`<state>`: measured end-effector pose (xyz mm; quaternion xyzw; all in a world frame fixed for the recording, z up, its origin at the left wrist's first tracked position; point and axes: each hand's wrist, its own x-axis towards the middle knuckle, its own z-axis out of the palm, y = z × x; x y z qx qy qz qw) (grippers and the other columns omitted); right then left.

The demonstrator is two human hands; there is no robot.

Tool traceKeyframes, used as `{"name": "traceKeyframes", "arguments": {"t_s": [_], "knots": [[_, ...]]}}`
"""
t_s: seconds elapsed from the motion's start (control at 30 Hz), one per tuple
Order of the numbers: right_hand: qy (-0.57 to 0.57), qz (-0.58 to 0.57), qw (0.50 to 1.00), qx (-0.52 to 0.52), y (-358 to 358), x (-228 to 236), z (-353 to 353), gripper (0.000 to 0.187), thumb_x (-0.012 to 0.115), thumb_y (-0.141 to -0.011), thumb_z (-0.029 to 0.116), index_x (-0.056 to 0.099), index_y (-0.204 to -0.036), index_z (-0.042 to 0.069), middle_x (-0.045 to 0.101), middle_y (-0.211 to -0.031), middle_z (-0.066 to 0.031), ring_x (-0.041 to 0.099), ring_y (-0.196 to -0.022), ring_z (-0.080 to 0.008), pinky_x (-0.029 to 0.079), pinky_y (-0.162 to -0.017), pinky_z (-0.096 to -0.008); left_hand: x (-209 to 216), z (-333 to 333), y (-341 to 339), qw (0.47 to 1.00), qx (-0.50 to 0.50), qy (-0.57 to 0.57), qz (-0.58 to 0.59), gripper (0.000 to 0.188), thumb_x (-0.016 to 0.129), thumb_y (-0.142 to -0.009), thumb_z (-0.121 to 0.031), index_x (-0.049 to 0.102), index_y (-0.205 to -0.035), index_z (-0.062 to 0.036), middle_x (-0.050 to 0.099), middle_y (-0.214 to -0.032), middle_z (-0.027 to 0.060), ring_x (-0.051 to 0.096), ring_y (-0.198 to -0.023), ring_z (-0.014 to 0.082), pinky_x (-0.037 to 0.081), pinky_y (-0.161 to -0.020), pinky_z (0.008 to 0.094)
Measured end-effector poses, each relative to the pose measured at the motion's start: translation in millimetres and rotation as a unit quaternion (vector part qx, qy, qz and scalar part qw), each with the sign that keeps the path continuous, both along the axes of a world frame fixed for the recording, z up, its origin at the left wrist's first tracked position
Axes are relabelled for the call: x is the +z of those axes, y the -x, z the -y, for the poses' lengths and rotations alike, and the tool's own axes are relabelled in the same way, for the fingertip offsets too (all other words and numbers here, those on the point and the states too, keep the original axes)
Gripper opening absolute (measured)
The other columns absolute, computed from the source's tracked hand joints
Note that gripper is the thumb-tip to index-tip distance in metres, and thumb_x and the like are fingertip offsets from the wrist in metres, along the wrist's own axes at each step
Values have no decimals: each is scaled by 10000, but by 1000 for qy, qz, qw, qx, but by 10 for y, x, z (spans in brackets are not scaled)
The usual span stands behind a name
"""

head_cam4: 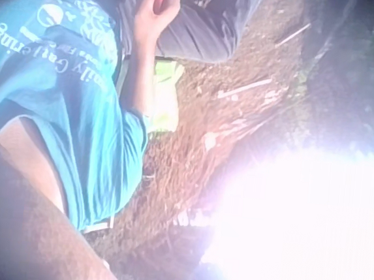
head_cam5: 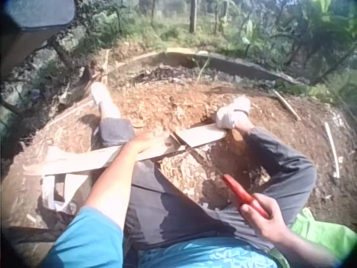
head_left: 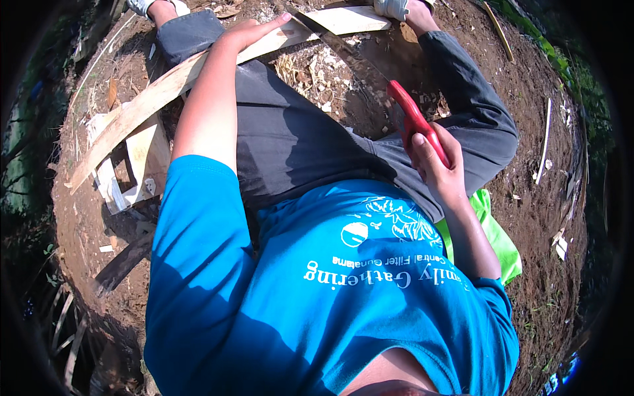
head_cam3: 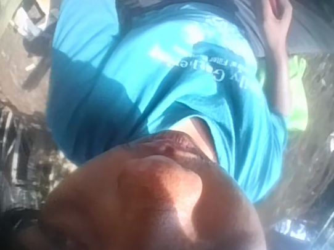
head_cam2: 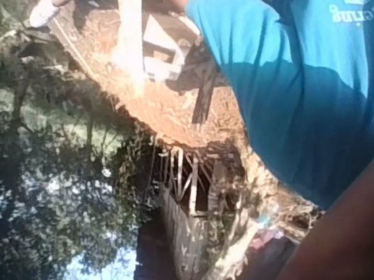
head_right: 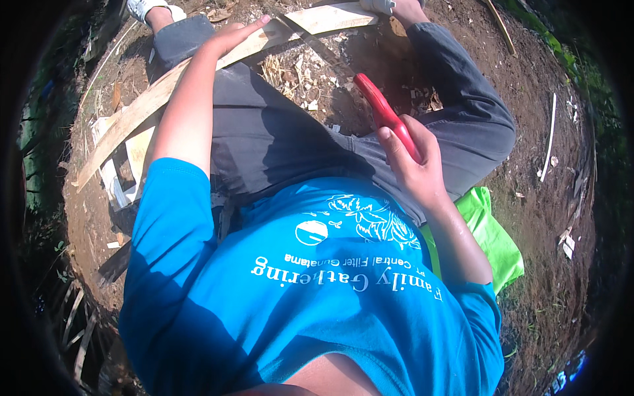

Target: The person saws a piece of wood using a hand saw while sitting on the ground.

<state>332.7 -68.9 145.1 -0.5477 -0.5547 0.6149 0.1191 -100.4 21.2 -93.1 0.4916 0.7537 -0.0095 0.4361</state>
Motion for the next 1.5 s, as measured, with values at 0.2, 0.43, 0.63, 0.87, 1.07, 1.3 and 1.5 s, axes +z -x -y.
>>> {"name": "traceKeyframes", "arguments": {"t_s": [0.2,0.43,0.63,0.87,1.07,1.3,1.5], "knots": [[-49,21,998,23,127,9,30,292,653,-1028,293,630,-970,7,505,-733,39,468,-673,-40,356,-574,-243,3,61,-119,983,41,4,-177,789,314,-987,-708,685,-1314,-93,612,-1432,187,570,-1343,380,438,-1103,539],[-66,-38,996,-40,1120,-1594,-1138,410,693,-965,407,692,-858,11,570,-656,22,512,-602,-72,423,-567,-288,408,107,-367,982,20,13,-186,604,307,-1039,-568,697,-1266,-166,683,-1332,123,629,-1247,374,482,-1044,529],[-91,-41,995,-1,1356,-1631,-1132,407,704,-952,399,691,-855,4,600,-677,-5,550,-640,-89,461,-605,-300,216,147,-188,976,25,-18,-217,553,342,-1029,-523,726,-1214,-169,716,-1256,131,673,-1170,360,515,-982,525],[-59,-50,997,-3,1008,-1183,-816,377,697,-979,359,664,-818,20,542,-649,21,499,-618,-69,422,-570,-291,383,49,-236,979,29,16,-200,586,310,-1023,-586,706,-1136,-170,726,-1215,98,657,-1167,363,495,-987,514],[-35,-21,999,-2,709,-783,-564,349,687,-1004,325,632,-830,27,555,-639,9,545,-622,-61,433,-568,-265,472,35,-291,975,34,6,-221,598,328,-1011,-613,718,-1115,-172,728,-1199,113,659,-1157,372,493,-989,505],[-1,-16,1000,-16,111,-521,-352,323,687,-1009,295,626,-876,8,512,-675,31,465,-626,-46,352,-557,-256,425,26,-290,976,23,-6,-218,592,348,-1004,-618,724,-1081,-167,743,-1148,116,679,-1114,369,506,-958,496],[-18,-11,1000,5,-132,-213,-267,302,673,-1012,275,676,-975,-25,535,-704,26,469,-629,-40,347,-561,-236,504,155,-301,975,39,-17,-218,586,370,-986,-632,725,-1078,-174,746,-1138,117,684,-1106,369,509,-945,488]]}}
